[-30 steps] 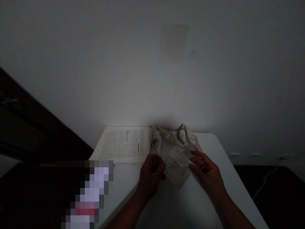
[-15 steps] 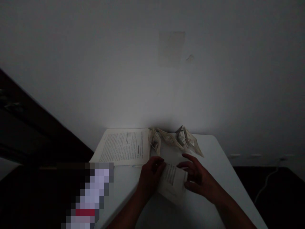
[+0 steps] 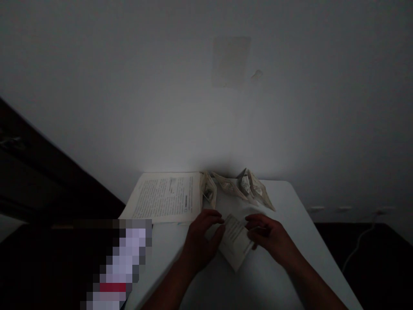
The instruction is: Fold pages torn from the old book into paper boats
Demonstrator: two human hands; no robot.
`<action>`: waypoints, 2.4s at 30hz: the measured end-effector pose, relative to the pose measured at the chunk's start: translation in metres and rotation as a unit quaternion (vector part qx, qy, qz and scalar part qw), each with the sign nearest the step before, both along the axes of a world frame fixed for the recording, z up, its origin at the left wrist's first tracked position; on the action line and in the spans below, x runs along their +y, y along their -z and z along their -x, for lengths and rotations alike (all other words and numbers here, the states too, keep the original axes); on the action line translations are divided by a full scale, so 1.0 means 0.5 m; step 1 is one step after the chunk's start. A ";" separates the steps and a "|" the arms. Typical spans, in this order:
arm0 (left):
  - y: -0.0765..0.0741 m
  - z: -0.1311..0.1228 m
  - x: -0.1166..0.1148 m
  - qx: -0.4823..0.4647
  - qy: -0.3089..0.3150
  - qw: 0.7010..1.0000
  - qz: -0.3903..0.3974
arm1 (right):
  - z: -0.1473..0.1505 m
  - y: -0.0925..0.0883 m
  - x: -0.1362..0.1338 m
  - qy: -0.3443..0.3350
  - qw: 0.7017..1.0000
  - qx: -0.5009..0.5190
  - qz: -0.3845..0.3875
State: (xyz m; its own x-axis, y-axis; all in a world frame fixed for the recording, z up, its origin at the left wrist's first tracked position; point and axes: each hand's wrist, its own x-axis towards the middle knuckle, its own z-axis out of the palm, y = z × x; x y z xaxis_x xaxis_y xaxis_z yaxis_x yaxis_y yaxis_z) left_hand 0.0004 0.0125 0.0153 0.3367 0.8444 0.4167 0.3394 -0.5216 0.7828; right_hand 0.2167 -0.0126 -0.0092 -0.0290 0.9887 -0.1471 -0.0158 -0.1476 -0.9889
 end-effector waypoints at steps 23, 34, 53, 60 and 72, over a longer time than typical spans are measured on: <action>0.007 -0.008 -0.034 0.194 0.168 0.958 -0.126 | -0.004 -0.067 -0.018 -0.097 0.905 -0.370 -0.186; 0.003 0.016 -0.027 0.213 0.116 0.966 -0.093 | -0.003 -0.031 -0.030 -0.203 0.791 -0.480 -0.321; 0.027 0.027 -0.011 0.307 0.051 0.948 -0.070 | -0.025 -0.027 -0.030 -0.151 0.806 -0.476 -0.319; 0.033 0.019 -0.010 0.291 0.002 0.957 -0.019 | -0.017 -0.025 -0.021 -0.140 0.817 -0.482 -0.285; 0.041 -0.014 -0.014 0.324 -0.074 0.943 0.001 | 0.002 -0.019 -0.014 -0.101 0.812 -0.537 -0.204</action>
State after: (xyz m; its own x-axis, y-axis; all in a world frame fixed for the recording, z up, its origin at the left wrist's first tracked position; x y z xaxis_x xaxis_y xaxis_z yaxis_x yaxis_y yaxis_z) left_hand 0.0073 0.0054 -0.0054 0.3990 0.9025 0.1623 0.8156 -0.4302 0.3871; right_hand 0.2159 -0.0195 0.0001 -0.2685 0.9523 0.1449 0.8718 0.3042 -0.3839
